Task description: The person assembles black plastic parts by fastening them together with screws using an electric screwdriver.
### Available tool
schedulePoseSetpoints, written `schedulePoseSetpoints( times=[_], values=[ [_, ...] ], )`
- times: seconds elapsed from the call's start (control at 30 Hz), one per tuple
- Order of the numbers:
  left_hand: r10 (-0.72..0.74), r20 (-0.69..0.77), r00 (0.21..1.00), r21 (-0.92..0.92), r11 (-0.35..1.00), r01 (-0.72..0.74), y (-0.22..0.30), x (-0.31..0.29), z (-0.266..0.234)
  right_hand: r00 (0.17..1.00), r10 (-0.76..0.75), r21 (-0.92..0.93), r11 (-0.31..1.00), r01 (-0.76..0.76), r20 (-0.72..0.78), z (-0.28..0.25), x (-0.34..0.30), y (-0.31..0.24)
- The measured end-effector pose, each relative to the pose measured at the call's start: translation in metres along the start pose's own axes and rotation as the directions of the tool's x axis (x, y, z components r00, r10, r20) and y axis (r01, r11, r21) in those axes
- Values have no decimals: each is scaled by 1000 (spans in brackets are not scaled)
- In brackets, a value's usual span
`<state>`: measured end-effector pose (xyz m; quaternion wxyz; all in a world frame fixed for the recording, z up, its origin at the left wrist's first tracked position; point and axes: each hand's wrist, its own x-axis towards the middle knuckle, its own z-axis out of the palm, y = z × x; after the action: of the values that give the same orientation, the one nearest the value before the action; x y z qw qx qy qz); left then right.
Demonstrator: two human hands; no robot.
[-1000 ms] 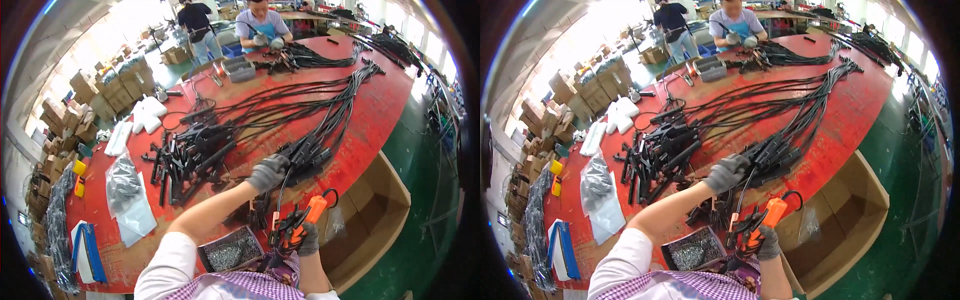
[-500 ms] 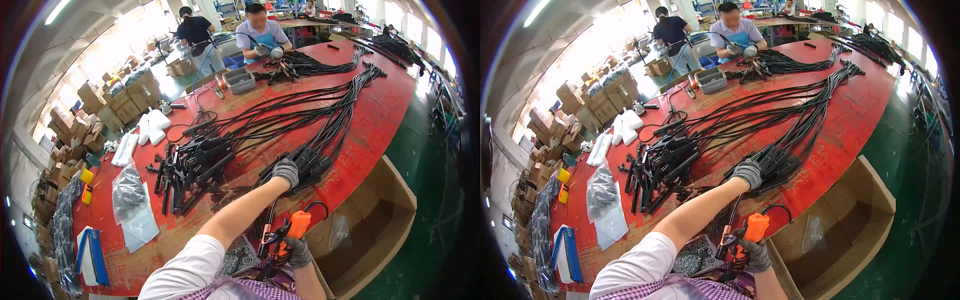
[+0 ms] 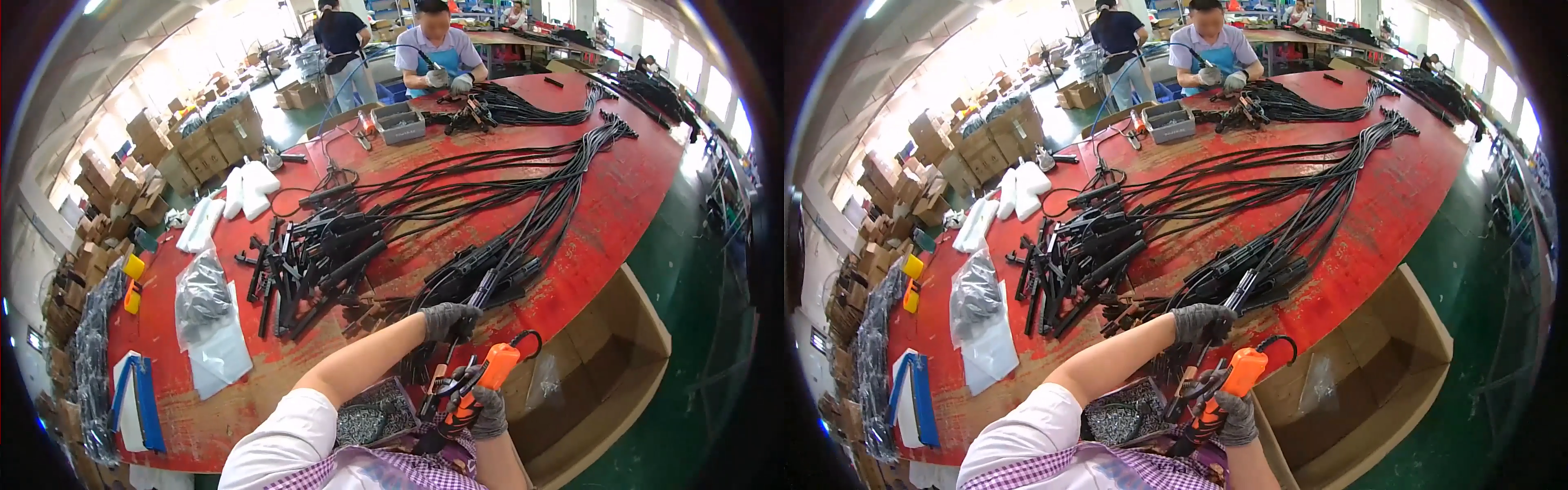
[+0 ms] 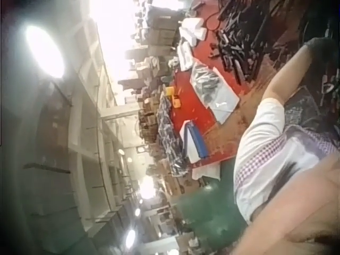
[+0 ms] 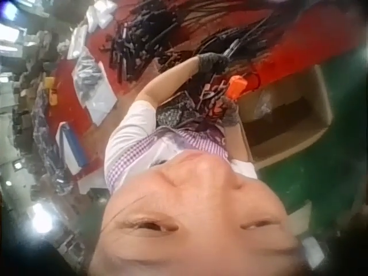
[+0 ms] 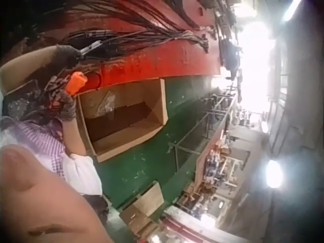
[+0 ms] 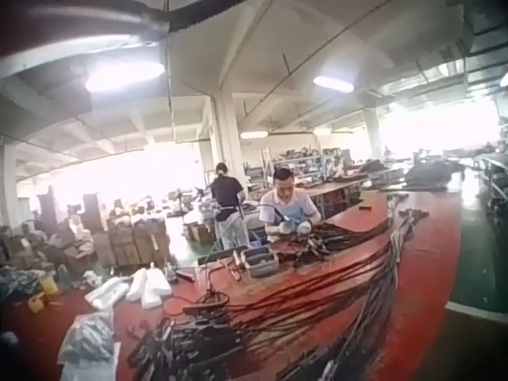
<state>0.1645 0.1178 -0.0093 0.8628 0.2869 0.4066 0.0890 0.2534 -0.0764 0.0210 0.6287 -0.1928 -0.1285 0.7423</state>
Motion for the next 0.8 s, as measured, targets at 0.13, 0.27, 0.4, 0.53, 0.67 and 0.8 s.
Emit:
schedulePoseSetpoints(
  times=[0.13,0.27,0.4,0.53,0.67,0.8],
  values=[
    [13,-20,1000,91,996,-11,-2,-5,7,1000,-26,26,999,26,16,5,4,5],
    [97,198,975,178,975,-133,-23,-29,-14,996,-86,-33,996,86,-3,17,3,6],
    [20,165,986,-150,989,5,-47,-58,-17,990,-128,-95,988,122,-58,17,10,18],
    [25,160,987,-390,920,40,-81,-104,-2,976,-74,-215,976,29,-203,19,9,27],
    [116,136,984,-408,911,-51,-102,-123,-25,976,-16,-284,958,-48,-219,14,2,34],
    [318,253,914,-697,715,-55,-77,-145,-31,949,-164,-341,938,65,-269,23,-1,27]
  ],
)
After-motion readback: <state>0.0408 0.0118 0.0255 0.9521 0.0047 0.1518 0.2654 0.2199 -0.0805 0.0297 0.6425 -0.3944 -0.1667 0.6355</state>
